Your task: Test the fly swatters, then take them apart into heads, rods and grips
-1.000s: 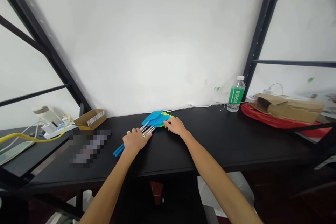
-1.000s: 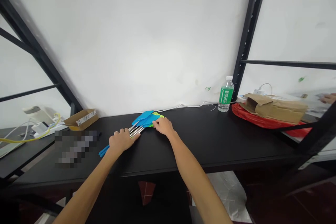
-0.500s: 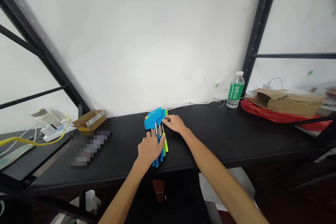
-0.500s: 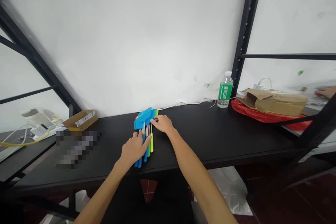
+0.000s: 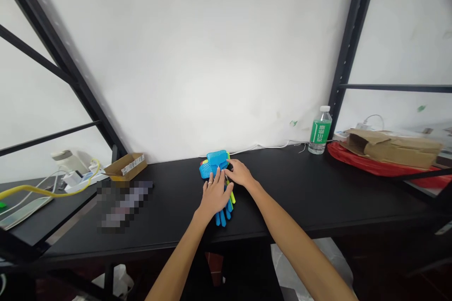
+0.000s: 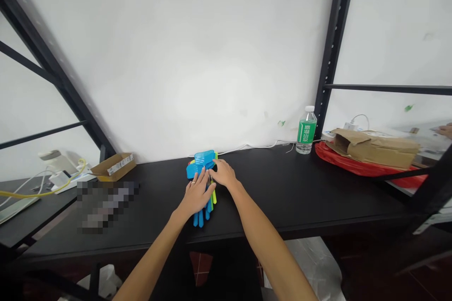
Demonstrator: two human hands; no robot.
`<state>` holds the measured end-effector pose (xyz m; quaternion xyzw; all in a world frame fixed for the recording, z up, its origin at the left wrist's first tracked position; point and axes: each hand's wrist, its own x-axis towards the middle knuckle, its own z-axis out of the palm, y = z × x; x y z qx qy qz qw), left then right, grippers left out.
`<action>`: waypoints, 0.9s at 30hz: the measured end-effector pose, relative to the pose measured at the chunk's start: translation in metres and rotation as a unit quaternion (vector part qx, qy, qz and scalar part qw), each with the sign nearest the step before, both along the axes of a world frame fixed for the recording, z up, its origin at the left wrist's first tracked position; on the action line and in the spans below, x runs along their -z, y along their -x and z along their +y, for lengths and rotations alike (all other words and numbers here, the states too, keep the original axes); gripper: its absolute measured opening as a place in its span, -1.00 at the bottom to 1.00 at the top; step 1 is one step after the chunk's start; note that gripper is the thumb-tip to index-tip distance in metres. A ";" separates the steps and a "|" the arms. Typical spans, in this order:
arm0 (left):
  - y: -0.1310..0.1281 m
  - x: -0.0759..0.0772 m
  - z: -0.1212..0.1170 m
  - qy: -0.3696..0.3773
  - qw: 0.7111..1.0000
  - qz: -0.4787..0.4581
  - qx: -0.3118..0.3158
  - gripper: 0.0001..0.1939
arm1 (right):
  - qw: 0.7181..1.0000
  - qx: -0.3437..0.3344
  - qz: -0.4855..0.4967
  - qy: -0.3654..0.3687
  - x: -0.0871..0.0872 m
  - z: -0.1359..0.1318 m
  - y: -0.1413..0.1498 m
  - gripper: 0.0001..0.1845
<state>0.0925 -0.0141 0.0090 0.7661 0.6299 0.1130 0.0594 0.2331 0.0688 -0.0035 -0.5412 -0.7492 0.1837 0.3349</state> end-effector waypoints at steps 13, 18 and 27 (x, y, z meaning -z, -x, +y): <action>0.039 0.002 0.002 0.035 0.998 0.019 -0.043 -0.18 | 0.996 -0.035 -0.086 0.015 -0.004 -0.009 0.011 -0.32; 0.058 0.003 0.005 0.025 0.996 0.053 -0.065 -0.28 | 0.998 0.001 -0.065 0.023 -0.006 -0.009 0.012 -0.37; 0.106 0.010 0.018 -0.009 0.999 0.033 -0.036 -0.42 | 0.996 0.079 -0.022 0.046 -0.006 -0.003 0.005 -0.40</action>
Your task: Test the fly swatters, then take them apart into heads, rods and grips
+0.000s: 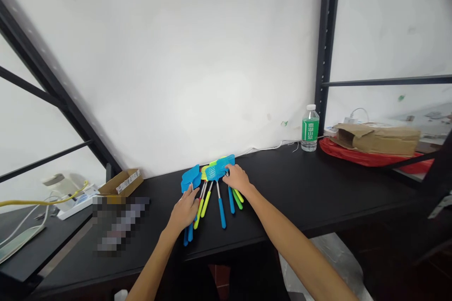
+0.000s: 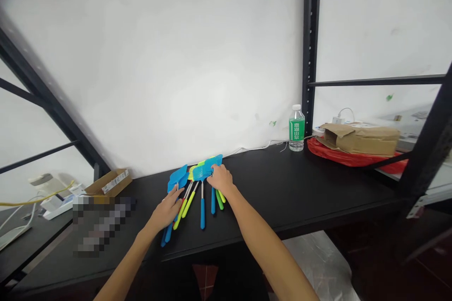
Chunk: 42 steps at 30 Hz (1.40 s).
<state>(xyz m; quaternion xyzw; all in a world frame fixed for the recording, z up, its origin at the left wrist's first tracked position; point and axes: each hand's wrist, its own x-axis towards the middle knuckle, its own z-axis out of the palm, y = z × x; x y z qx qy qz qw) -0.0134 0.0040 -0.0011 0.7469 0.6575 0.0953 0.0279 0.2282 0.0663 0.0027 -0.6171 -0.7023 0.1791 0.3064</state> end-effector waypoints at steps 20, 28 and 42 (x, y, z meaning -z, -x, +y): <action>-0.054 -0.001 -0.037 -0.011 0.993 -0.029 0.115 -0.32 | 0.999 0.048 -0.015 0.001 0.003 0.002 -0.007 -0.50; -0.066 0.003 -0.047 -0.035 0.994 0.001 0.100 -0.23 | 0.999 -0.015 -0.040 -0.017 0.004 0.004 -0.010 -0.50; -0.056 -0.003 -0.053 -0.086 0.994 0.002 0.063 -0.47 | 0.997 -0.052 0.047 -0.009 0.005 0.001 -0.001 -0.35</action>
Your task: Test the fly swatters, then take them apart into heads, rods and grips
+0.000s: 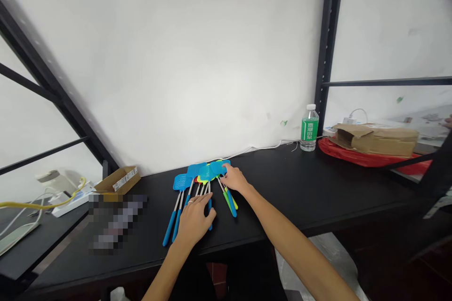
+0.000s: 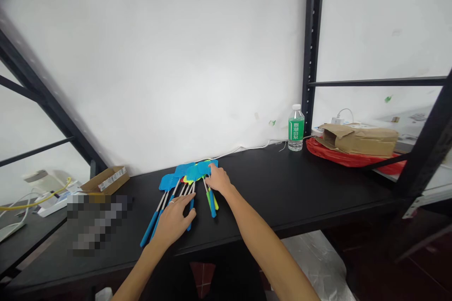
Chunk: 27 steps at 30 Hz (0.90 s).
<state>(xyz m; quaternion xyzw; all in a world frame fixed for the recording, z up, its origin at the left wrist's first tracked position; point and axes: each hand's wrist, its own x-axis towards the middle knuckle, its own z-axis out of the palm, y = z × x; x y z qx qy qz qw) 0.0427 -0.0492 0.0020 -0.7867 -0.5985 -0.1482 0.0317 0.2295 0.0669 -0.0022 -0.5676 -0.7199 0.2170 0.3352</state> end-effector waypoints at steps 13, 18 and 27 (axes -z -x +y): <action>0.018 -0.001 0.016 -0.077 0.994 0.061 -0.053 -0.59 | 0.736 0.086 0.643 0.194 -0.010 0.021 -0.005 -0.87; -0.037 -0.002 0.005 -0.049 0.994 0.032 0.088 -0.52 | 0.693 0.080 0.683 0.216 -0.014 0.021 -0.013 -0.81; -0.038 0.005 0.005 -0.008 0.995 0.031 0.094 -0.52 | 0.642 0.098 0.741 0.170 -0.015 0.024 -0.025 -0.77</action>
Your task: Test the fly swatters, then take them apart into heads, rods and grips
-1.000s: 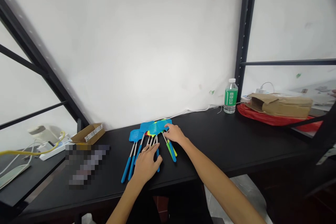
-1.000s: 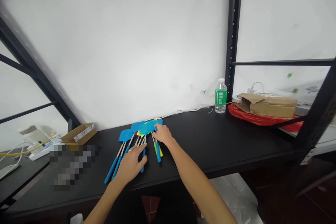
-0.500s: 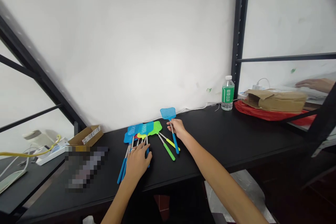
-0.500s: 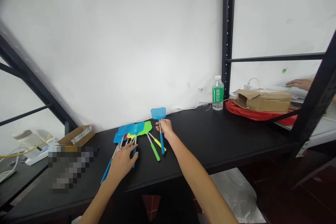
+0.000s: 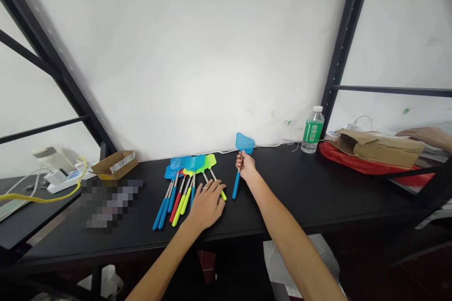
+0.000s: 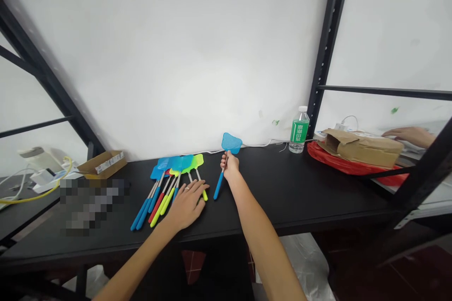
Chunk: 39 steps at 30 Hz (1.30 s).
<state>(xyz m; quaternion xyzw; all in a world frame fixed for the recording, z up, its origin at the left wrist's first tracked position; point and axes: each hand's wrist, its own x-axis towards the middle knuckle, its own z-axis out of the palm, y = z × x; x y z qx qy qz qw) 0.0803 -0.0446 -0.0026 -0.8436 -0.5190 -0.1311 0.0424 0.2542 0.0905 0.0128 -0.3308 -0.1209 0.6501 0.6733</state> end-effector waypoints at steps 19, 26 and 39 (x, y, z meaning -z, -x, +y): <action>0.110 -0.005 0.002 -0.033 0.997 0.061 -0.016 -0.57 | 0.999 0.026 0.027 -0.035 0.001 0.001 -0.004 -0.61; 0.127 0.002 -0.008 -0.025 0.997 0.051 -0.062 -0.48 | 0.999 0.023 0.025 -0.030 0.001 0.002 -0.004 -0.60; 0.069 -0.031 0.022 -0.069 0.997 -0.034 -0.010 -0.41 | 0.997 0.037 -0.013 -0.061 -0.005 0.000 0.002 -0.59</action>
